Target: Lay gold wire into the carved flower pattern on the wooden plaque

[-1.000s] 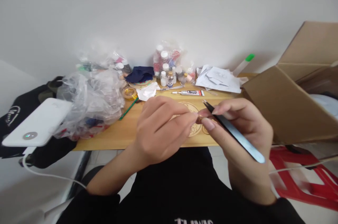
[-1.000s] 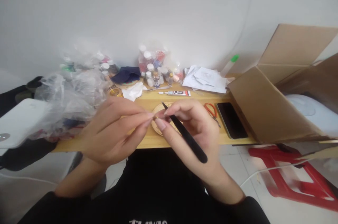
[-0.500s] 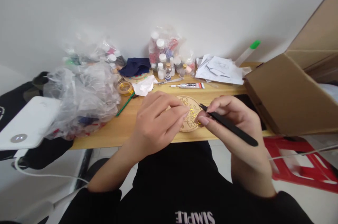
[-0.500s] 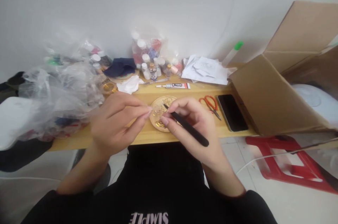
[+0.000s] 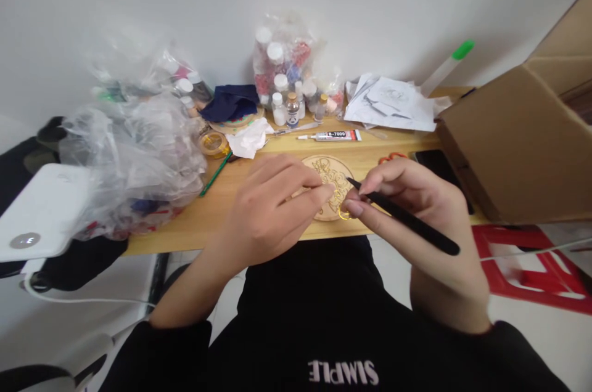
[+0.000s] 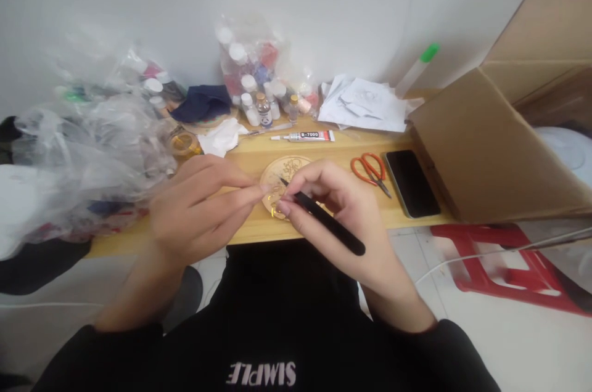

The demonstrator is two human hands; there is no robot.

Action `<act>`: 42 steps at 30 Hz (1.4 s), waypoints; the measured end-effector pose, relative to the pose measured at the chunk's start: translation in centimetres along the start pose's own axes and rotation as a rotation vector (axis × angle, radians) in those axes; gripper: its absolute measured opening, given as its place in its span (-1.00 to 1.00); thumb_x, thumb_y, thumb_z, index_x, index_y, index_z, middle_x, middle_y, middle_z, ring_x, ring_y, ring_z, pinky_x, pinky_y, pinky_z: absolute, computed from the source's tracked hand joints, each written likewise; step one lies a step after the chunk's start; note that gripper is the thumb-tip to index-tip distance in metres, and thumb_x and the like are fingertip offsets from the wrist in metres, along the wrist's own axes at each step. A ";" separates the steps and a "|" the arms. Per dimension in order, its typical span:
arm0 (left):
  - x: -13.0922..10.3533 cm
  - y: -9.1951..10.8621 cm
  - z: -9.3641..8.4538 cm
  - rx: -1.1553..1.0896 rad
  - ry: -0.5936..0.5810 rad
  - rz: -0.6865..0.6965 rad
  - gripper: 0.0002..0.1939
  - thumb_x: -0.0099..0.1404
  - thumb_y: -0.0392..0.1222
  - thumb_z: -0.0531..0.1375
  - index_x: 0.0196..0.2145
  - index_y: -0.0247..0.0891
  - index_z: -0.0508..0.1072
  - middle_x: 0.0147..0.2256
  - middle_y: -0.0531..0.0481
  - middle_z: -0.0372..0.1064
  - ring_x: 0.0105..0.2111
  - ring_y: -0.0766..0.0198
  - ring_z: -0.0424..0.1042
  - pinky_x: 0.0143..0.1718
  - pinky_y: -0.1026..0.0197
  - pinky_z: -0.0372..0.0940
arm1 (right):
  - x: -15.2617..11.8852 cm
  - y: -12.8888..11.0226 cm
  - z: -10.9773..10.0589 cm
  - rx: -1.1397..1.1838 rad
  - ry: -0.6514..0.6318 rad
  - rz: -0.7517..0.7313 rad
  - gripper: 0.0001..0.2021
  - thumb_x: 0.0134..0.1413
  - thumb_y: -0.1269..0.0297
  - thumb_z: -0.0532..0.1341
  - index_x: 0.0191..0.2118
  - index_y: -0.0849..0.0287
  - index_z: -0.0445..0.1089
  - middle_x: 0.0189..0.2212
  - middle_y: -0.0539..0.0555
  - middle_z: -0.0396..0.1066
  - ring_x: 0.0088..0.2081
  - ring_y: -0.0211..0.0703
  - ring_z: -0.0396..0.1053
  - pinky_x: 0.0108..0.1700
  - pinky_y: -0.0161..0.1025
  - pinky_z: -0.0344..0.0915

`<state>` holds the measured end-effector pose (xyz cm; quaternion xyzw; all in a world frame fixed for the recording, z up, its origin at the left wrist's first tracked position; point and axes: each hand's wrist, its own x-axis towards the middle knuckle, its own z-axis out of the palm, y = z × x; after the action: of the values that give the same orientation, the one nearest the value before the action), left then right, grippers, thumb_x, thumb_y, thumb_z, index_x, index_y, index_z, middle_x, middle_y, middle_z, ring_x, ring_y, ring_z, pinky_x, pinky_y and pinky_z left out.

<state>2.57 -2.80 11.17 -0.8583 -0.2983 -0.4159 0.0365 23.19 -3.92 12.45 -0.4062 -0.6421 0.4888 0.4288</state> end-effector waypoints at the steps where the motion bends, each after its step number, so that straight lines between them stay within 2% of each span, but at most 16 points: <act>1: 0.0 0.0 0.0 0.003 0.013 -0.004 -0.87 0.26 -0.44 0.19 -0.29 -0.27 0.45 -0.38 -0.01 0.43 -0.35 0.26 0.34 -0.32 0.14 0.29 | 0.0 0.0 0.1 0.004 0.009 0.011 -0.84 0.06 0.44 0.31 -0.26 0.08 0.36 -0.38 -0.04 0.43 -0.34 -0.29 0.44 -0.31 -0.35 0.39; 5: 0.1 0.3 0.1 0.059 0.067 -0.040 -0.87 0.25 -0.44 0.21 -0.31 -0.26 0.47 -0.41 -0.01 0.44 -0.38 0.27 0.35 -0.35 0.16 0.30 | 0.0 0.2 0.4 0.045 0.058 0.031 -0.87 0.12 0.43 0.27 -0.27 0.05 0.36 -0.40 -0.04 0.43 -0.34 -0.31 0.45 -0.34 -0.39 0.39; 9: 0.1 0.4 0.2 0.122 0.115 -0.026 -0.88 0.20 -0.44 0.26 -0.32 -0.27 0.49 -0.41 -0.02 0.47 -0.41 0.26 0.37 -0.40 0.17 0.31 | 0.1 0.8 0.7 0.118 0.065 0.056 -0.85 0.09 0.41 0.30 -0.24 0.06 0.34 -0.38 -0.04 0.49 -0.34 -0.28 0.49 -0.29 -0.34 0.45; 18: -0.1 0.6 0.5 0.141 0.165 -0.032 -0.85 0.15 -0.48 0.30 -0.34 -0.30 0.50 -0.43 -0.04 0.48 -0.42 0.27 0.40 -0.41 0.17 0.33 | 0.5 1.1 1.2 0.171 0.118 0.090 -0.85 0.05 0.40 0.33 -0.29 0.08 0.36 -0.42 -0.04 0.51 -0.41 -0.29 0.49 -0.33 -0.34 0.47; 24: -0.2 0.9 0.5 0.141 0.139 -0.091 -0.86 0.22 -0.42 0.26 -0.31 -0.21 0.47 -0.40 0.04 0.48 -0.40 0.32 0.42 -0.38 0.19 0.36 | 0.6 1.1 1.5 0.216 0.116 0.110 -0.84 0.05 0.42 0.33 -0.29 0.05 0.37 -0.44 -0.07 0.50 -0.39 -0.30 0.49 -0.30 -0.35 0.48; 27: -0.3 0.8 0.7 0.111 0.162 -0.076 -0.86 0.21 -0.43 0.27 -0.31 -0.23 0.48 -0.40 0.02 0.48 -0.41 0.30 0.42 -0.40 0.18 0.35 | 0.6 1.2 1.5 0.202 0.116 0.106 -0.85 0.05 0.40 0.33 -0.30 0.05 0.36 -0.44 -0.07 0.50 -0.40 -0.29 0.49 -0.31 -0.33 0.47; 33: -0.7 0.8 1.2 0.029 0.160 -0.147 -0.85 0.23 -0.44 0.23 -0.28 -0.24 0.48 -0.37 -0.05 0.46 -0.38 0.25 0.40 -0.37 0.12 0.32 | 0.5 1.2 1.6 0.220 0.126 0.080 -0.82 0.04 0.44 0.33 -0.27 0.06 0.36 -0.38 -0.06 0.54 -0.34 -0.28 0.52 -0.24 -0.32 0.50; 38: -0.9 0.8 1.6 0.029 0.180 -0.117 -0.88 0.25 -0.44 0.22 -0.27 -0.29 0.48 -0.37 -0.04 0.44 -0.37 0.28 0.38 -0.36 0.15 0.32 | 0.5 1.6 1.8 0.260 0.134 0.064 -0.79 0.00 0.48 0.36 -0.28 0.07 0.37 -0.40 -0.09 0.54 -0.33 -0.34 0.52 -0.23 -0.42 0.49; 42: -0.9 0.7 1.6 0.001 0.160 -0.106 -0.89 0.23 -0.44 0.24 -0.27 -0.33 0.48 -0.36 -0.02 0.44 -0.37 0.30 0.39 -0.34 0.18 0.33 | 0.5 1.8 1.7 0.246 0.130 0.062 -0.79 -0.01 0.45 0.37 -0.29 0.09 0.37 -0.41 -0.08 0.53 -0.36 -0.34 0.52 -0.25 -0.42 0.47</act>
<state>3.62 -3.27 9.62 -0.8052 -0.3398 -0.4845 0.0384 21.60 -3.62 10.53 -0.4008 -0.5352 0.5497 0.5007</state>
